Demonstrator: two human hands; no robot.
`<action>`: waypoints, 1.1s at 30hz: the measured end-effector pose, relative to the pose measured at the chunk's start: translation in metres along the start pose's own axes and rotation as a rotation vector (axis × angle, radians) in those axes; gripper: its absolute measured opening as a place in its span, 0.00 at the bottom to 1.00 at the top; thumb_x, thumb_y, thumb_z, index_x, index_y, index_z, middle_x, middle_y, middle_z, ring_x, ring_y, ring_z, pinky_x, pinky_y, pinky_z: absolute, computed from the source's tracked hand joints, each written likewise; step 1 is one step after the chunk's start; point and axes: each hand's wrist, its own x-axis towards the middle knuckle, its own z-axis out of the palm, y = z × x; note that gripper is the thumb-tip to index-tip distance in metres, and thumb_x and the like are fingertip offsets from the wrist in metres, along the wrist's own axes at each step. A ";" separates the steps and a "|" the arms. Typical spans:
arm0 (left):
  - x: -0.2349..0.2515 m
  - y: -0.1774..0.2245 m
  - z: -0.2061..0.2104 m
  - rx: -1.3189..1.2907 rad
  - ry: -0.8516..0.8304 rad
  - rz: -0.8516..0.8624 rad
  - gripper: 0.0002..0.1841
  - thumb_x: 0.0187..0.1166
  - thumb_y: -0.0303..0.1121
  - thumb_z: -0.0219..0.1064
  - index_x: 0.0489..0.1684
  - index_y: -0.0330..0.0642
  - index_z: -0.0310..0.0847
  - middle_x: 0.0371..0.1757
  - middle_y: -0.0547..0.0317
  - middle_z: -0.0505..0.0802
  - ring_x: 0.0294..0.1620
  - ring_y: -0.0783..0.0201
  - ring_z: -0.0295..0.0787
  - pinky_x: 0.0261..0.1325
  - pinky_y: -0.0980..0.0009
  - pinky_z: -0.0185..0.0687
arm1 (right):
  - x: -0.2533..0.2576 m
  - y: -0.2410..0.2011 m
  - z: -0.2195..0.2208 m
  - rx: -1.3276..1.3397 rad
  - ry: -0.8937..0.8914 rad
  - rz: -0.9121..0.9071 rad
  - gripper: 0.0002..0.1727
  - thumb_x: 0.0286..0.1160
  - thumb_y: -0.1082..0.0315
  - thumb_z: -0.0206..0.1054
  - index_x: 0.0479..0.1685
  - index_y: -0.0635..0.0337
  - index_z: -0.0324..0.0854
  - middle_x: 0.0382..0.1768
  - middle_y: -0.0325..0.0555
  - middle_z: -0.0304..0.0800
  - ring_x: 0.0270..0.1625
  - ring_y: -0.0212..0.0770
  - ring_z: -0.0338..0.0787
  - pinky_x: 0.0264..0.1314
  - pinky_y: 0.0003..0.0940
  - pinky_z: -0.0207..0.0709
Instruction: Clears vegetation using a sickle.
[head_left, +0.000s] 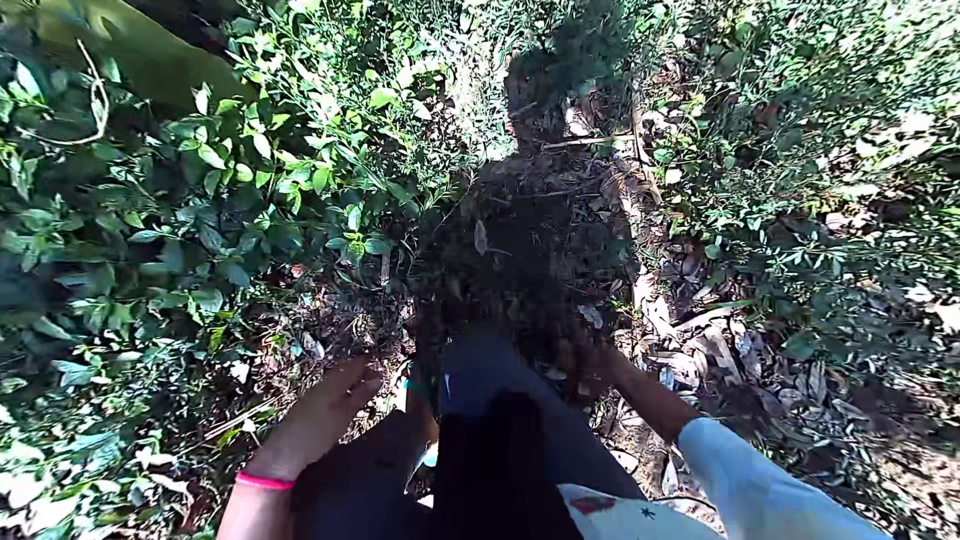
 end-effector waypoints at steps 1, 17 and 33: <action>-0.003 0.001 0.000 -0.002 0.011 -0.004 0.23 0.92 0.45 0.54 0.71 0.36 0.80 0.62 0.38 0.90 0.63 0.42 0.88 0.70 0.37 0.76 | -0.002 -0.016 -0.010 0.109 0.082 -0.036 0.31 0.80 0.66 0.68 0.79 0.68 0.63 0.47 0.56 0.83 0.35 0.43 0.85 0.40 0.43 0.83; -0.041 -0.003 0.041 -0.268 0.175 0.019 0.22 0.90 0.45 0.56 0.65 0.35 0.83 0.55 0.45 0.93 0.52 0.53 0.92 0.62 0.48 0.85 | 0.056 -0.103 0.068 -0.335 -0.048 -0.252 0.32 0.89 0.58 0.55 0.89 0.64 0.60 0.77 0.73 0.74 0.75 0.69 0.79 0.77 0.67 0.70; -0.073 -0.023 0.047 -0.237 0.309 0.200 0.18 0.88 0.39 0.60 0.60 0.33 0.86 0.51 0.44 0.94 0.50 0.49 0.93 0.58 0.45 0.86 | 0.127 -0.253 0.024 0.634 0.598 -0.456 0.23 0.86 0.68 0.54 0.72 0.78 0.65 0.41 0.60 0.81 0.33 0.40 0.81 0.37 0.36 0.80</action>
